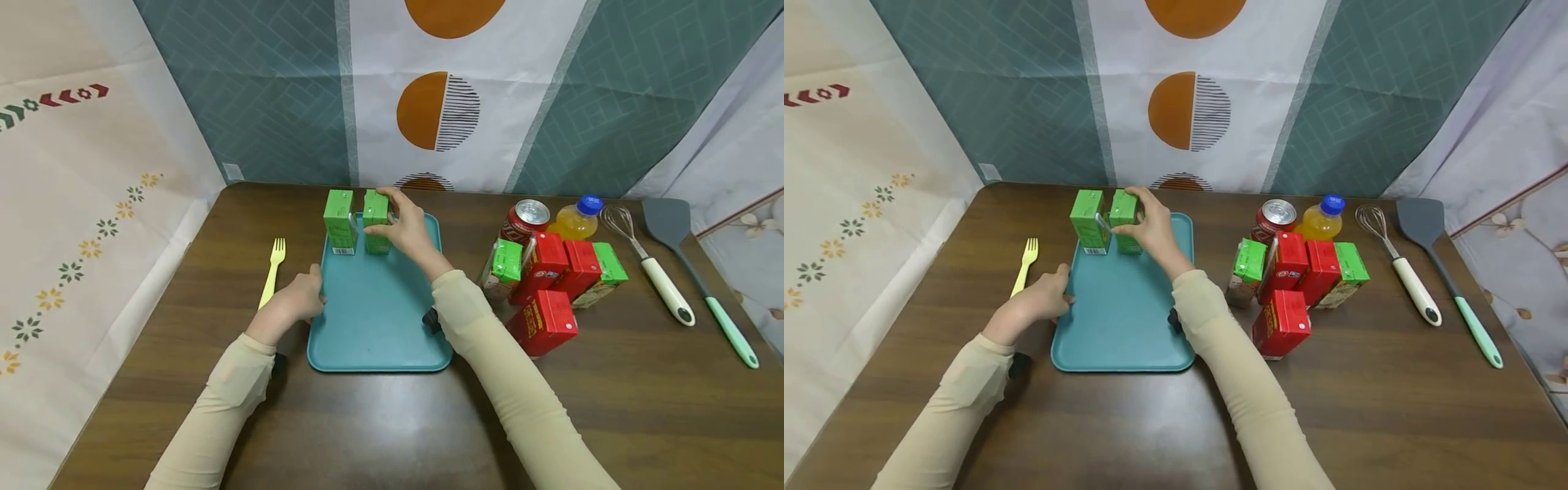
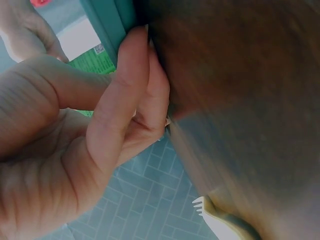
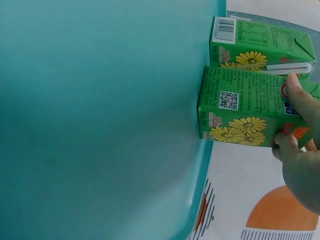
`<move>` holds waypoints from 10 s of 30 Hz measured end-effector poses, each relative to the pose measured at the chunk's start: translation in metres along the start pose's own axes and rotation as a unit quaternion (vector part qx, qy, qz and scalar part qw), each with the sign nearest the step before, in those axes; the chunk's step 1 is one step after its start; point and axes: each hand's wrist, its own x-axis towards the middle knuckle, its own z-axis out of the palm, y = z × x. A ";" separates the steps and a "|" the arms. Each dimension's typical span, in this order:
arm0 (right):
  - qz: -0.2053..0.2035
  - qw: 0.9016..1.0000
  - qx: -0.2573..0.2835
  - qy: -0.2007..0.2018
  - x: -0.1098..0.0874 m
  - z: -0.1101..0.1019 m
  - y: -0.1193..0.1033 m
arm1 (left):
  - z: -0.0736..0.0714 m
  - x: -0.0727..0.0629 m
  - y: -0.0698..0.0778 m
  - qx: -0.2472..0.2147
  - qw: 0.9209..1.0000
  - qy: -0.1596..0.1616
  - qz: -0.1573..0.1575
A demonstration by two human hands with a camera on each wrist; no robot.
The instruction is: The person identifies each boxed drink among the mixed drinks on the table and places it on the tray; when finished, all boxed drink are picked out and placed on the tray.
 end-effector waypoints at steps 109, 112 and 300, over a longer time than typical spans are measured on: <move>0.116 0.991 -0.066 -0.018 -0.189 -0.281 0.129 | 0.002 0.001 0.002 -0.016 1.000 -0.008 -0.008; 0.115 0.990 -0.079 0.008 -0.193 -0.281 0.127 | 0.002 0.000 0.002 -0.016 1.000 -0.007 -0.005; -0.078 0.980 -0.151 -0.100 -0.217 -0.223 0.032 | -0.004 0.001 -0.002 -0.012 1.000 -0.009 -0.015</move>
